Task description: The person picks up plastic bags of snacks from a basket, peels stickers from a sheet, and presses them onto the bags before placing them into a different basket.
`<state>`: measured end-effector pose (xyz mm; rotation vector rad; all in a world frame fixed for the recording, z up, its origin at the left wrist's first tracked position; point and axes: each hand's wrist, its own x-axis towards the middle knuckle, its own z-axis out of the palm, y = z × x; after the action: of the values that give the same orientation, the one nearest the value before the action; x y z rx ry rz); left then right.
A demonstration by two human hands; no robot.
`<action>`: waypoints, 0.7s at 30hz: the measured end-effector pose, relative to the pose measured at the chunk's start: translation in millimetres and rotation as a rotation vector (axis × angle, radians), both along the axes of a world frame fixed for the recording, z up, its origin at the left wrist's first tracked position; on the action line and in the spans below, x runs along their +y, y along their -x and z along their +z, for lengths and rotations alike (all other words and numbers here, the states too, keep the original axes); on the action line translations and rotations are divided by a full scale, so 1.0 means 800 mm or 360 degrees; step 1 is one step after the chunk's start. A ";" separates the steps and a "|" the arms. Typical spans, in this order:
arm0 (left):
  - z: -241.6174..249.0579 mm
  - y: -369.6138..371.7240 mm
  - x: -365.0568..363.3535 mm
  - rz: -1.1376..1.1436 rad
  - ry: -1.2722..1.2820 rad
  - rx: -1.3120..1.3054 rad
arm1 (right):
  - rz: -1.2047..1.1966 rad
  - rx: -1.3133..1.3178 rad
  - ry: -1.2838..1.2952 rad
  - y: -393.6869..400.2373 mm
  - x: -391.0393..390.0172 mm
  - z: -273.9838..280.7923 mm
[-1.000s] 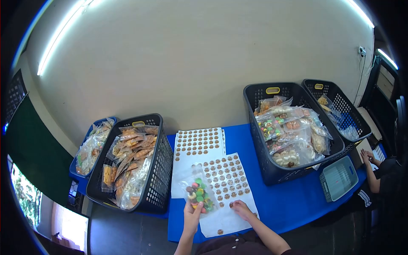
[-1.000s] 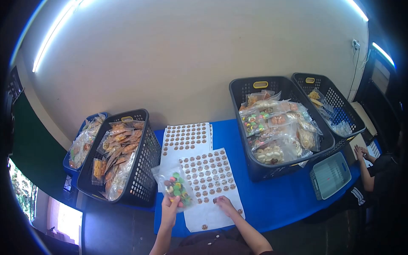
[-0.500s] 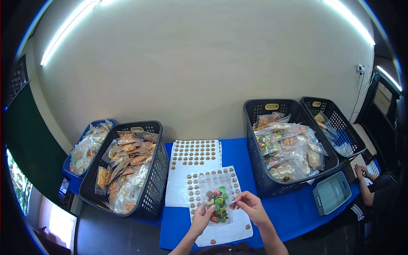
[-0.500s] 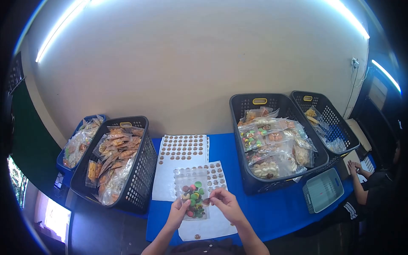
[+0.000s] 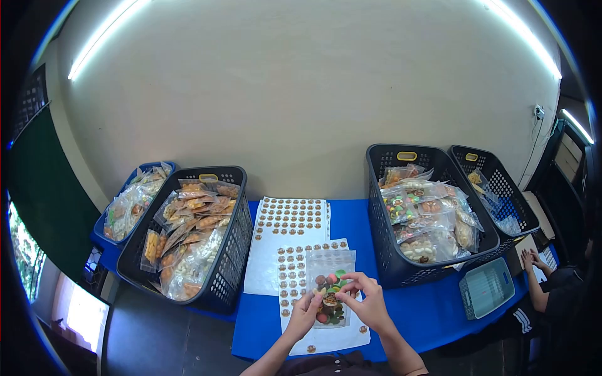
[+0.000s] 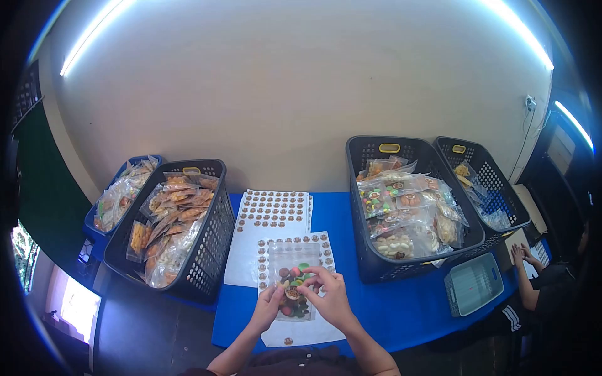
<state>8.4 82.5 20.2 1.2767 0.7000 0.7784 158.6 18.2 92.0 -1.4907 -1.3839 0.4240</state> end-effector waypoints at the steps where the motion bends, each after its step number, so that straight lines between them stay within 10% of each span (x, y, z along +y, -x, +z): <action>1: 0.006 0.001 -0.002 -0.0008 0.0001 -0.0009 | 0.0022 -0.0009 0.0012 -0.001 0.000 0.002; 21: 0.022 0.012 -0.011 -0.0171 0.0032 -0.0087 | 0.0076 -0.0130 0.0093 0.005 -0.009 0.018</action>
<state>-1.6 73.4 37.5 1.2597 0.5889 0.7140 154.7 11.3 106.0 -1.5395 -1.4850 0.4413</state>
